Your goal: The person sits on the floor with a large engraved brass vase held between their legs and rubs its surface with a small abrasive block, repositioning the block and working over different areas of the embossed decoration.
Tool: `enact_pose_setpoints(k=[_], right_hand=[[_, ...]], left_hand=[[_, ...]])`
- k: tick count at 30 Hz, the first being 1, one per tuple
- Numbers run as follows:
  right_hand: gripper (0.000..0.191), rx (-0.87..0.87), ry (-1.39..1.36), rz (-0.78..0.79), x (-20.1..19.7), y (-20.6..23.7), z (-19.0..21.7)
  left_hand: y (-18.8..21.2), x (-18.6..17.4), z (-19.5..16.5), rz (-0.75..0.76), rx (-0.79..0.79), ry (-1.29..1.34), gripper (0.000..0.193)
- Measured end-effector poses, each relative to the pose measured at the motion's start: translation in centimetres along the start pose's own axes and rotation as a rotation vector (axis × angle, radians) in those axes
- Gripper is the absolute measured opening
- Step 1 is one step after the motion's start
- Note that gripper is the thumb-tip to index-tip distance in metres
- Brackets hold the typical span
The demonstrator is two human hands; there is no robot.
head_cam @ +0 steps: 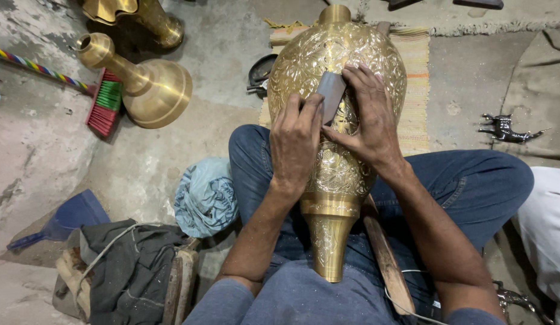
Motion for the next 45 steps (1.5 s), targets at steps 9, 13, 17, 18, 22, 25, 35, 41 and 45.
enact_pose_setpoints(k=[9, 13, 17, 18, 22, 25, 35, 41, 45], right_hand=[[0.112, 0.008, -0.006, 0.002, 0.0, -0.1, -0.1], [0.112, -0.007, -0.007, -0.006, -0.2, -0.3, 0.2], [0.116, -0.001, -0.034, -0.007, -0.4, -0.3, 0.5], [0.118, 0.002, -0.047, -0.004, -0.4, -0.2, 0.6], [0.110, 0.027, -0.007, 0.013, -0.7, -0.1, 0.8], [0.108, 0.007, -0.011, -0.001, -1.0, -0.4, 1.1], [0.112, 0.020, -0.015, 0.010, -0.5, -0.5, 0.7], [0.111, 0.055, 0.017, 0.016, -0.2, -0.2, 0.2], [0.108, 0.037, -0.013, 0.022, -0.5, -0.5, 0.7]], left_hand=[[0.5, 0.7, 0.3, 0.000, 0.008, -0.026, 0.024], [0.3, 0.7, 0.5, 0.014, -0.029, 0.010, 0.025], [0.0, 0.9, 0.6, 0.028, -0.033, 0.014, 0.026], [0.1, 0.8, 0.6, 0.027, -0.031, 0.012, 0.027], [1.0, 0.0, 0.3, 0.019, -0.036, 0.022, 0.024], [1.6, -0.7, -0.2, 0.035, -0.042, 0.008, 0.025], [-1.6, 1.2, 1.6, 0.043, -0.099, 0.070, 0.023], [1.3, 0.2, 0.9, 0.054, -0.108, 0.019, 0.022], [-1.5, 1.7, 1.8, 0.024, -0.106, 0.043, 0.022]])
Point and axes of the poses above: each hand's wrist, its own y-axis away from the middle knuckle, its own x-axis out of the palm, z = x × y, the point moved 9 cm from there along -y, towards the middle knuckle, and after that the axes turned 14 degrees about x, right-handed, at the moved point
